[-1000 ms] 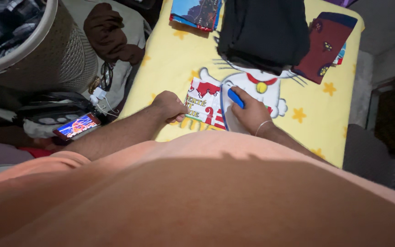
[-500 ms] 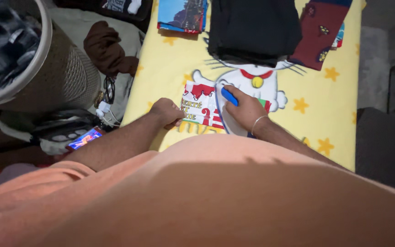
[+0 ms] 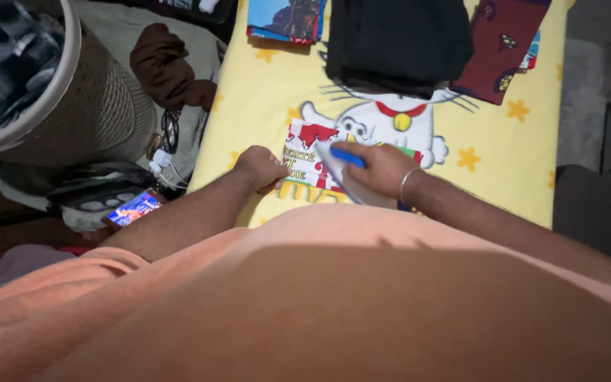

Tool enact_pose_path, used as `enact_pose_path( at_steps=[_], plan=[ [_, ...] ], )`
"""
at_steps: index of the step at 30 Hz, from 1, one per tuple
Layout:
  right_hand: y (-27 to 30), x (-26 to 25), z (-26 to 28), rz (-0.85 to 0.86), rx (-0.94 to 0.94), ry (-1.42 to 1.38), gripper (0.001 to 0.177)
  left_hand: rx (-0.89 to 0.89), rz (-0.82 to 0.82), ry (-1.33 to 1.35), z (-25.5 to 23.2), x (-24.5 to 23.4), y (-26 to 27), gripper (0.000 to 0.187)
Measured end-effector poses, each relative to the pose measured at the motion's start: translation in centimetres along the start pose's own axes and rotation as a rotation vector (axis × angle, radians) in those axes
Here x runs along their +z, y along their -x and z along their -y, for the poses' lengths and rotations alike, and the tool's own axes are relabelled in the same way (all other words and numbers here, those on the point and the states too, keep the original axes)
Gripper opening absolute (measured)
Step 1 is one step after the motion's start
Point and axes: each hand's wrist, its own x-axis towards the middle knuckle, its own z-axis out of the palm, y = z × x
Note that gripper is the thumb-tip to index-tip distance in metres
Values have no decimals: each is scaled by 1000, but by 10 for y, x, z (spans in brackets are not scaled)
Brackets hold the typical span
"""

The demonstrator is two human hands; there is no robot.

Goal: The person irons a small, colorful patterned cloth on a yellow ironing board. They repeatedly move the iron over the fabric, adjusting its position with their left hand while holding the iron in their right hand.

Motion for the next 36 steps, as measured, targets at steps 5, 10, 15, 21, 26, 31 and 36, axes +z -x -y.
enact_pose_path(
  at_steps=[5, 10, 15, 21, 26, 31, 36],
  plan=[
    [-10, -6, 18, -144, 209, -10, 56, 6, -22, 18, 0, 1, 2, 29],
    [-8, -9, 25, 114, -14, 87, 57, 43, -29, 8, 7, 0, -2, 30],
    [-22, -2, 23, -69, 94, 100, 55, 58, -97, -69, 10, 5, -8, 32],
    [-26, 2, 20, -67, -2, 76, 55, 55, -66, -36, 5, 2, 5, 29],
    [-29, -1, 27, 49, 49, 171, 56, 44, -74, 9, 2, 3, 7, 24],
    [-34, 6, 26, 3, -84, 109, 56, 37, -12, 51, 2, 0, 5, 27],
    [-36, 7, 34, 38, -55, 187, 55, 51, 9, 123, 15, 1, -9, 25]
  ],
)
